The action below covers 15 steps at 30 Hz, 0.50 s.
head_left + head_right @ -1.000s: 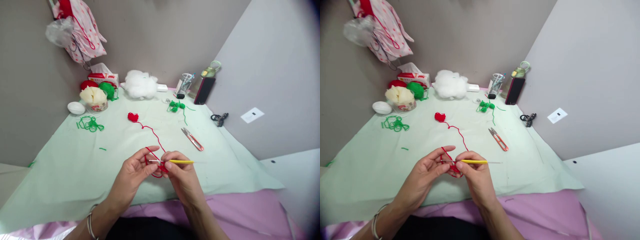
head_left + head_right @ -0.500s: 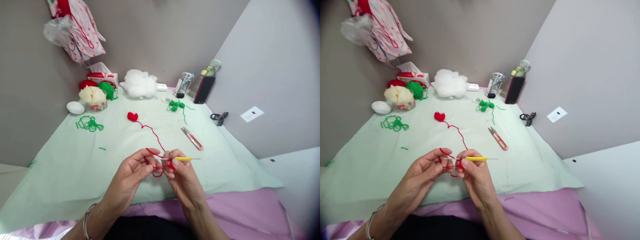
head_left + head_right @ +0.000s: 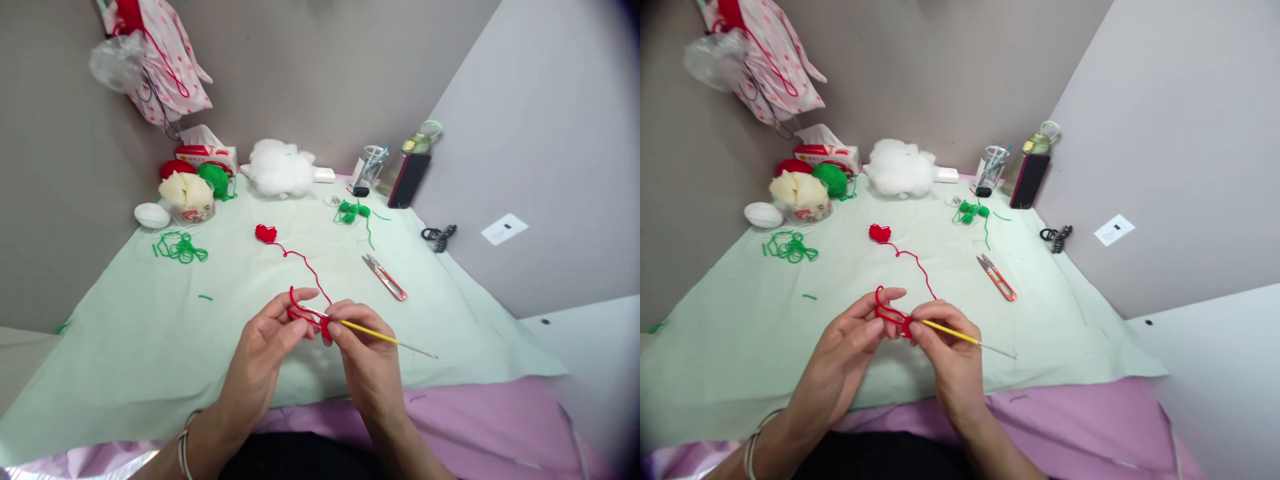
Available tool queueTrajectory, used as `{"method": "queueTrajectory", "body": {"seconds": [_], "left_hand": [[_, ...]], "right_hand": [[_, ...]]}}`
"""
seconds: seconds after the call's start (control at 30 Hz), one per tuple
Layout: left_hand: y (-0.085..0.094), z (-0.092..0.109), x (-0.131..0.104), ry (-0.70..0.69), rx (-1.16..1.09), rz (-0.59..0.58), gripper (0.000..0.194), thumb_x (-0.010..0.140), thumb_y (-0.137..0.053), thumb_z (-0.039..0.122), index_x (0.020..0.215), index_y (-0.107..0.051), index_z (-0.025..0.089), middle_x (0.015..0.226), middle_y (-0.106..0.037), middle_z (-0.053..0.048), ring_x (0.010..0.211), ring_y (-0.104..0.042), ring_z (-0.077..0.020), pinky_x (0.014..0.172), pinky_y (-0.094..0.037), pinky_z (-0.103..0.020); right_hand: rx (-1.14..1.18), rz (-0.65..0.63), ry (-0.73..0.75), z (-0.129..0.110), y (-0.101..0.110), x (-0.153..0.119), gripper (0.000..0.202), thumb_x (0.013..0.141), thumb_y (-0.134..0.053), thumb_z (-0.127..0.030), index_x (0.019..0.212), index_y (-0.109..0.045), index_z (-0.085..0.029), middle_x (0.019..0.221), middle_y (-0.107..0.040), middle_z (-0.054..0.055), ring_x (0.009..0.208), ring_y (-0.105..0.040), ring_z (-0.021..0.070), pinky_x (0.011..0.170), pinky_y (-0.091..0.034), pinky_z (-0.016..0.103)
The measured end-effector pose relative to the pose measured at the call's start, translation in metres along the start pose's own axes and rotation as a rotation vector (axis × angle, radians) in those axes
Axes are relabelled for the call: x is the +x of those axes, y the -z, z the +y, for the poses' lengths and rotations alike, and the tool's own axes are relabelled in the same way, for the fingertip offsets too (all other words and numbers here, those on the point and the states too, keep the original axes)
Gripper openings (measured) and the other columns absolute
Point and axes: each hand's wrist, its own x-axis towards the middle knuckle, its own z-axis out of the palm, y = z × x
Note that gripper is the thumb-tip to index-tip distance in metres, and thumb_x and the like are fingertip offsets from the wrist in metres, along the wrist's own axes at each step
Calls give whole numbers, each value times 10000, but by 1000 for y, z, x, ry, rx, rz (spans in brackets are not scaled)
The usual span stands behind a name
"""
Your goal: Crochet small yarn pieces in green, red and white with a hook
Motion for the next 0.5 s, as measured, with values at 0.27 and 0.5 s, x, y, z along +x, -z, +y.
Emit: {"method": "queueTrajectory", "body": {"seconds": [0.27,0.5], "left_hand": [[1,-4,7,15,117,101,378,862,-835,313,1230,-758,272,845,-634,23,809,-578,-110,817,-480,-227],[3,-12,2,-14,104,86,405,874,-820,240,1262,-730,312,869,-663,32,813,-623,-101,829,-517,-217]], "right_hand": [[-65,-56,137,1,-3,-3,152,879,-787,-122,906,-799,-271,851,-713,-6,767,-674,117,691,-560,234],[-58,43,190,5,-3,-4,176,878,-775,-98,898,-788,-271,869,-719,-7,763,-680,113,658,-566,219]]}}
